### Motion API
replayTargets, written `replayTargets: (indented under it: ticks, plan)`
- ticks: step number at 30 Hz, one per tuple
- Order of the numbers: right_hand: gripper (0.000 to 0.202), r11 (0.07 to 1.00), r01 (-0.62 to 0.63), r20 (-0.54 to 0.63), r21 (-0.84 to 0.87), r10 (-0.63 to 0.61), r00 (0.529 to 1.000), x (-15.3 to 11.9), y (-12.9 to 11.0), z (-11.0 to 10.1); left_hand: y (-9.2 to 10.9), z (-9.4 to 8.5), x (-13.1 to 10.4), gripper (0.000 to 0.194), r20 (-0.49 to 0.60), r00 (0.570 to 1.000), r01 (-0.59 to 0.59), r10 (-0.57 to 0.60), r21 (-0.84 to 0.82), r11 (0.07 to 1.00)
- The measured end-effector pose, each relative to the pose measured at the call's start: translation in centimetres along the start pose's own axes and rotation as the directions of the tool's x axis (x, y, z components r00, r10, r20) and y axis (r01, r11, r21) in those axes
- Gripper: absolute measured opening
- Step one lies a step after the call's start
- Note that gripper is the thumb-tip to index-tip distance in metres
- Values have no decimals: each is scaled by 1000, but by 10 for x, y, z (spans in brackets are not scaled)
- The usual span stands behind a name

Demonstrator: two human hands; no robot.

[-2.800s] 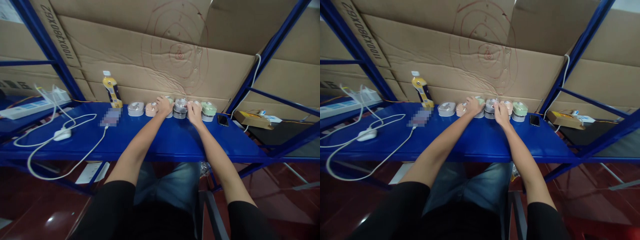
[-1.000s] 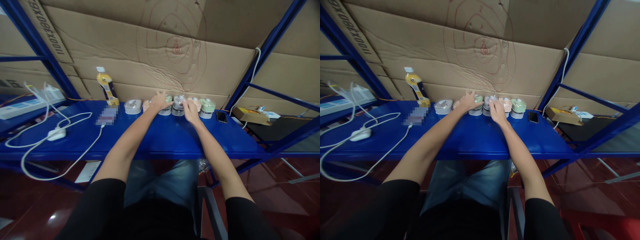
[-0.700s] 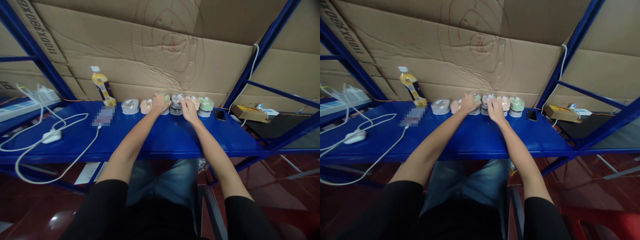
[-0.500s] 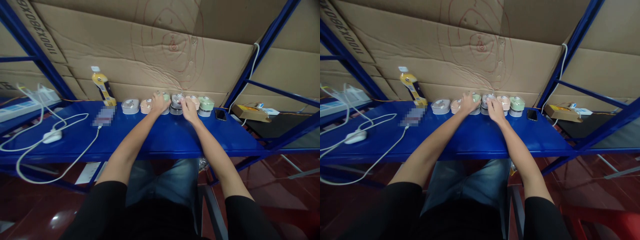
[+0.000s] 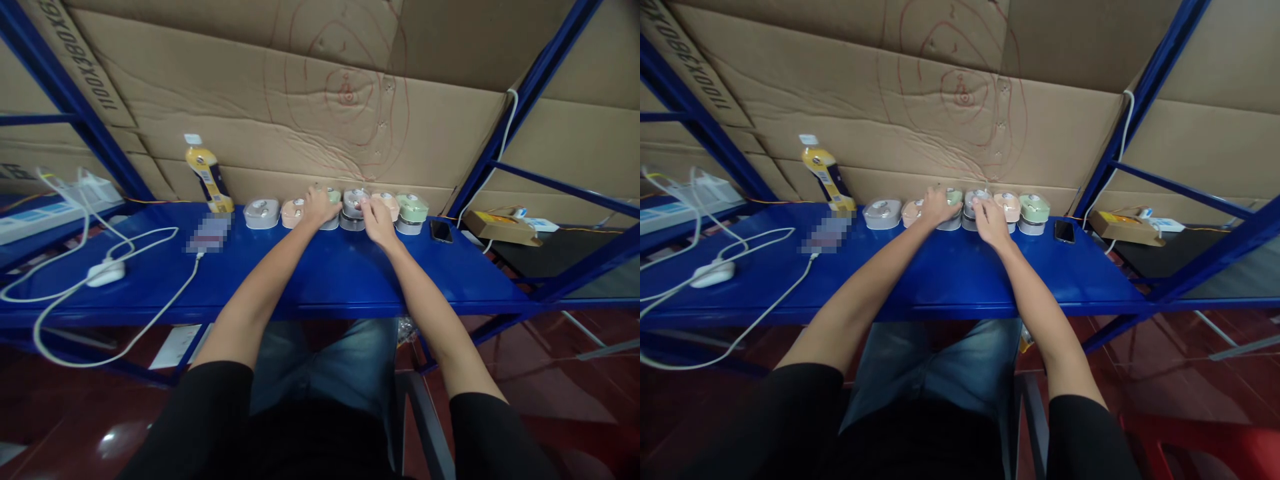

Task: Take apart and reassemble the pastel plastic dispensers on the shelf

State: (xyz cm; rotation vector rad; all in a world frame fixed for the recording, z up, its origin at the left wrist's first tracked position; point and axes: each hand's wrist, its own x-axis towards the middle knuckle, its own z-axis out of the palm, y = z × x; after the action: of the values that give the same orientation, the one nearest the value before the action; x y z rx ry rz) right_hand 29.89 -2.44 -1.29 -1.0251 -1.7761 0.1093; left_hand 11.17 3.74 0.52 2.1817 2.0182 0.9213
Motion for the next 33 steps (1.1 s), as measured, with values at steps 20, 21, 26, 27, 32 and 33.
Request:
replayTargets:
  ticks: [20, 21, 26, 27, 32, 33]
  plan:
    - [79, 1000, 10, 0, -14, -10, 1000, 0, -2, -1, -10, 20, -3, 68, -124, 992, -15, -9, -192, 981]
    - [79, 1000, 11, -6, -14, -11, 1000, 0, -2, -1, -10, 21, -3, 68, -127, 992, -22, -2, -192, 981]
    - [81, 1000, 12, -6, -22, -12, 1000, 0, -1, 1, -9, 20, -5, 69, -112, 994, -11, -9, -178, 984]
    - [82, 1000, 12, -6, -24, -12, 1000, 0, -1, 1, -9, 19, -5, 69, -106, 994, -5, -14, -171, 985]
    - [78, 1000, 8, 10, -27, -8, 1000, 0, 1, 1, -5, 14, -8, 71, -75, 996, 38, -49, -139, 990]
    - [77, 1000, 7, 13, -31, -6, 1000, 0, 1, 1, -4, 12, -9, 71, -68, 996, 49, -58, -132, 990]
